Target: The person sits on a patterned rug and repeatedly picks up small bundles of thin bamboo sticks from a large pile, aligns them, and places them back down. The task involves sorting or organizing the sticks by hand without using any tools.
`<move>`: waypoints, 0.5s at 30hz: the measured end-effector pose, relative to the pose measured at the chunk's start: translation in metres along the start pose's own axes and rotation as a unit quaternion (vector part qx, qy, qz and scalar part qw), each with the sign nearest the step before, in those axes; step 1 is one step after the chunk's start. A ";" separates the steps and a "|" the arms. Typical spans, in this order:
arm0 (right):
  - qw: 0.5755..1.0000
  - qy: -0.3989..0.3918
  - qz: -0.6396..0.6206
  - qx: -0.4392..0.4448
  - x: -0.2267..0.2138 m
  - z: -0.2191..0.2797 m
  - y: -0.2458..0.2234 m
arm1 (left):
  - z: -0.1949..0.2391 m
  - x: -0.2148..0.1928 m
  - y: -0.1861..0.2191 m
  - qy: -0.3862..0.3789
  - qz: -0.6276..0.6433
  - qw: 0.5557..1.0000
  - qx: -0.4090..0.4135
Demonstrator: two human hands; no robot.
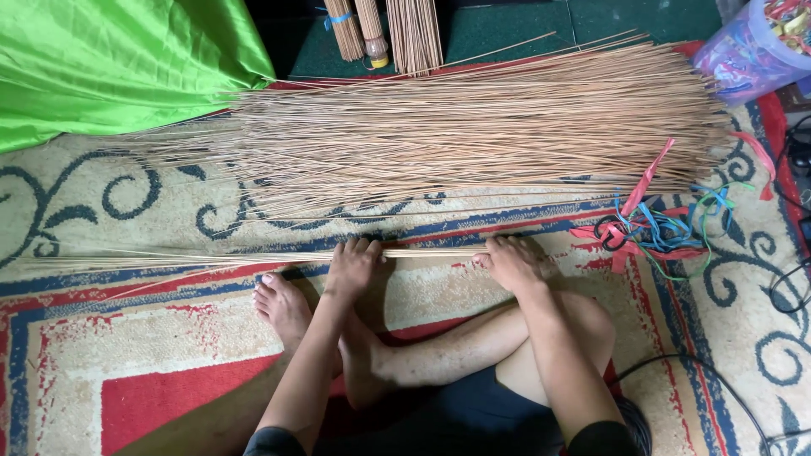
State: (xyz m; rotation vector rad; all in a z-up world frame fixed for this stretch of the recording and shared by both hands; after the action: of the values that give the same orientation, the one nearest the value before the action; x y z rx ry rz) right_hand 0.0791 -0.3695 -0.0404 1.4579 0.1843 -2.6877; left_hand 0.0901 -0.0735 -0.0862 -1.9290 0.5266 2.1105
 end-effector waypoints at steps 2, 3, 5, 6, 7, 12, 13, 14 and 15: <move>1.000 0.004 0.024 0.000 0.012 -0.006 0.001 | -0.008 0.003 0.005 -0.023 -0.005 1.000 0.001; 0.999 0.008 0.048 -0.001 0.020 -0.008 0.000 | -0.010 0.007 0.008 -0.046 -0.011 0.999 0.001; 0.998 0.009 0.061 -0.007 0.041 -0.018 0.000 | -0.014 0.026 0.015 -0.065 -0.023 0.998 -0.003; 0.997 0.014 0.072 -0.010 0.049 -0.024 0.001 | -0.019 0.035 0.019 -0.080 -0.039 0.996 -0.003; 0.997 0.015 0.073 -0.009 0.052 -0.029 -0.001 | -0.023 0.028 0.020 -0.079 -0.038 0.996 -0.003; 0.994 0.047 0.101 0.023 0.041 -0.021 -0.013 | -0.023 0.012 0.036 -0.134 -0.096 0.986 -0.010; 0.994 0.045 0.100 0.023 0.047 -0.022 -0.010 | -0.021 0.011 0.039 -0.136 -0.096 0.986 -0.010; 0.993 0.050 0.102 0.021 0.050 -0.025 -0.009 | -0.020 0.009 0.039 -0.135 -0.092 0.986 -0.013; 0.993 0.056 0.104 0.019 0.053 -0.028 -0.008 | -0.020 0.006 0.040 -0.134 -0.089 0.987 -0.017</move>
State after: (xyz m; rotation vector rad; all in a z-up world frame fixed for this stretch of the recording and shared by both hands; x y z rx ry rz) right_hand 0.0728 -0.3584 -0.0993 1.5450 -0.0125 -2.4618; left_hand 0.0915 -0.1183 -0.0895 -1.6056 0.2560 2.2234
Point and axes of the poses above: each hand's wrist, its own z-axis away from the middle knuckle, its own x-axis out of the palm, y = z × x, the point moved 10 cm from there along -z, towards the middle knuckle, and after that the axes turned 10 degrees about -y, right-handed, at the moved point
